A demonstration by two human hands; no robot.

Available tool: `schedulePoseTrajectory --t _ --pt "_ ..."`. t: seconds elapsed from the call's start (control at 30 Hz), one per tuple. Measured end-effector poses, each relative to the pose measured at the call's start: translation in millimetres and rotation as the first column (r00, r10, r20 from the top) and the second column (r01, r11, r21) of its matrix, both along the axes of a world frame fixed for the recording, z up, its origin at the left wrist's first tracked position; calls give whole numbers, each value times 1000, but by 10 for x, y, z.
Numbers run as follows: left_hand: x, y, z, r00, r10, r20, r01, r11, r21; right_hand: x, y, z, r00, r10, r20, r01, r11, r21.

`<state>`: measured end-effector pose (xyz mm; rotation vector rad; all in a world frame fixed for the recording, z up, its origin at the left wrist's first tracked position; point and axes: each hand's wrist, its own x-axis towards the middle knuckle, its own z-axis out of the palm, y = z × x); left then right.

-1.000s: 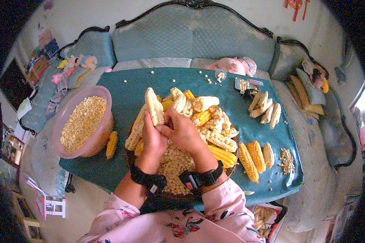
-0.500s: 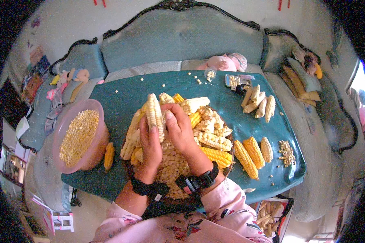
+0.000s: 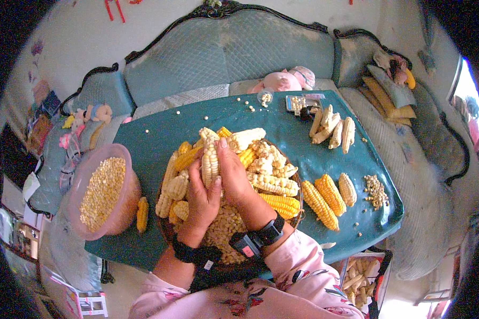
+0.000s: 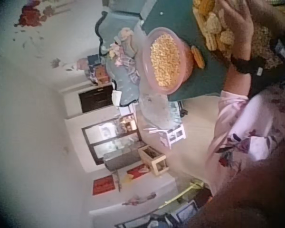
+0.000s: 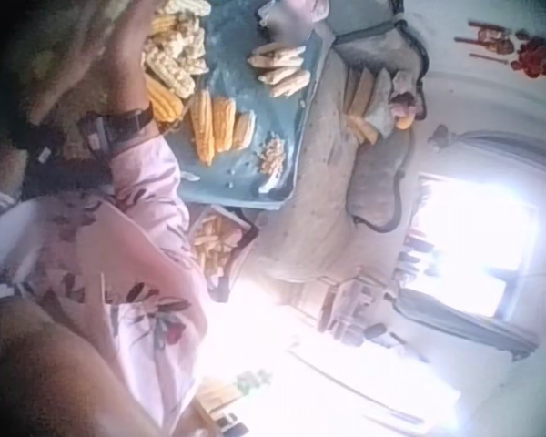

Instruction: The person removes kernels from corn cobs by hand into a large bowl on a table.

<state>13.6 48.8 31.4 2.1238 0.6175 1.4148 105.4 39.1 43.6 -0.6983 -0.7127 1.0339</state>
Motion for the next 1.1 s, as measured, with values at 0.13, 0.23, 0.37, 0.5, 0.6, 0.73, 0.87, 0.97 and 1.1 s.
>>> schedulePoseTrajectory --t 0.13,0.23,0.37,0.5,0.6,0.73,0.87,0.97,1.1 --pt "16 -32 36 997 52 -53 -49 998 48 -8 -93 188 999 -22 -36 19 996 -82" --pt "-3 -64 34 993 41 -107 -38 999 26 13 -110 257 984 30 -178 -50 993 -109" --pt "7 -92 61 989 60 -132 -50 996 77 81 -110 241 967 83 -241 -117 985 -128" --pt "48 -58 27 994 -13 -107 35 979 199 160 -117 272 922 139 -361 -179 981 -77" --pt "12 -151 49 995 -75 -69 76 997 7 269 37 -42 954 158 -255 -168 986 -14" --pt "15 -54 7 973 -53 223 117 951 -285 15 -31 110 996 -80 29 82 994 -67" --pt "28 21 17 952 82 295 7 958 -288 -40 -52 68 790 -194 582 141 981 135" --pt "9 38 -24 926 79 369 55 939 -339 -183 -43 0 785 -171 596 83 982 173" --pt "-3 -2 50 940 120 318 -39 967 -252 -259 -46 0 900 -74 430 32 994 105"
